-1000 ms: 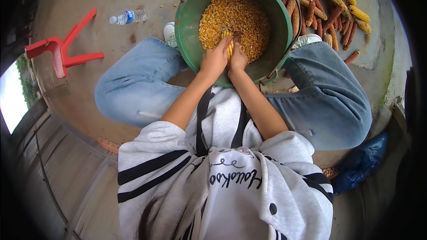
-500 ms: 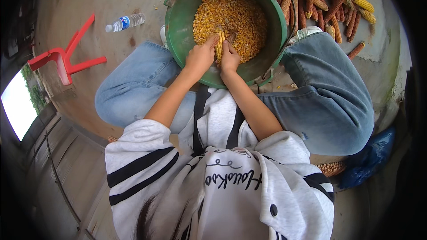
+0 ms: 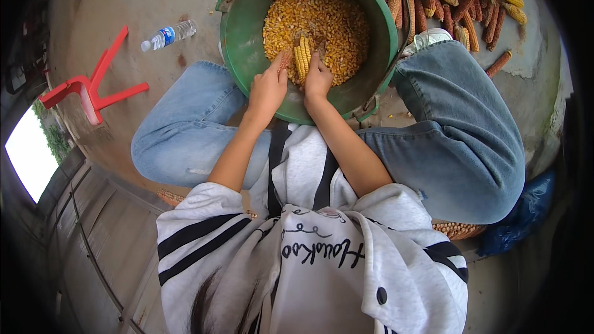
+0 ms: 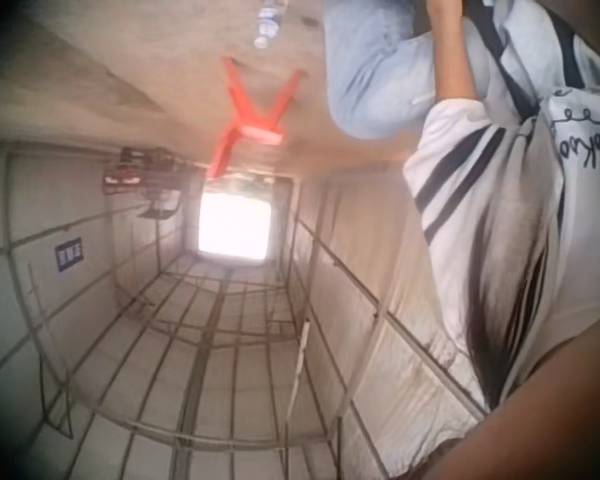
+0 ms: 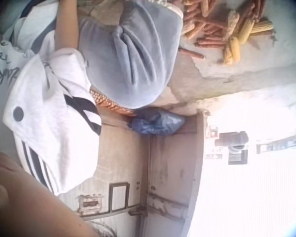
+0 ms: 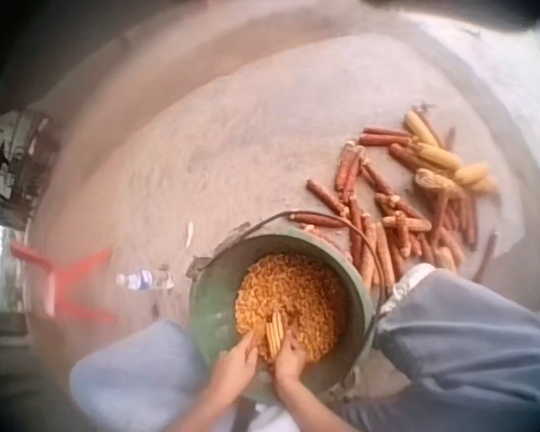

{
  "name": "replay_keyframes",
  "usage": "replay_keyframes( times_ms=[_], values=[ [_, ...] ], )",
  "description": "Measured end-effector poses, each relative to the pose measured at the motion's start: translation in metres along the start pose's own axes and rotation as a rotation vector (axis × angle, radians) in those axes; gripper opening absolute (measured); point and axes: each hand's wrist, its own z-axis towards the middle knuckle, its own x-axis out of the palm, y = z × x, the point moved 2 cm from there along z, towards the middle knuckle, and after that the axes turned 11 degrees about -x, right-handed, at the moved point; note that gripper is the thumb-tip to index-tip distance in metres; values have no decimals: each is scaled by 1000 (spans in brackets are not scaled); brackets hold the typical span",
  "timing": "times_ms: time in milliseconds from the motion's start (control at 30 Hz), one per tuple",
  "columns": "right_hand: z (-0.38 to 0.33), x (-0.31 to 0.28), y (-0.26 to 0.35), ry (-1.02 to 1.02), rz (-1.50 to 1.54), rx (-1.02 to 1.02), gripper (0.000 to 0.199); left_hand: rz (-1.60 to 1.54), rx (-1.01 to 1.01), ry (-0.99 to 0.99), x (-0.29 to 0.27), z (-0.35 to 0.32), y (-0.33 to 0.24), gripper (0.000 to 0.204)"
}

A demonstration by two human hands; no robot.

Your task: The person sits on the floor and manually removes corn kernels from dried cobs by hand, dropping the kernels into a green bucket. The person handles multiple cobs one at a time, rotating them to remove kernels until the cob is bare, then discards the cob to the side.

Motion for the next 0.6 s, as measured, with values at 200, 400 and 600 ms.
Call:
replay_keyframes(
  times_ms=[200,400,600],
  values=[
    [-3,3,7,10,129,90,40,99,6,-7,15,8,-12,42],
    [-4,2,6,32,168,172,39,34,61,-16,25,27,-1,43],
    [-6,-1,12,25,172,233,39,-36,36,26,13,-14,0,44]
  ],
)
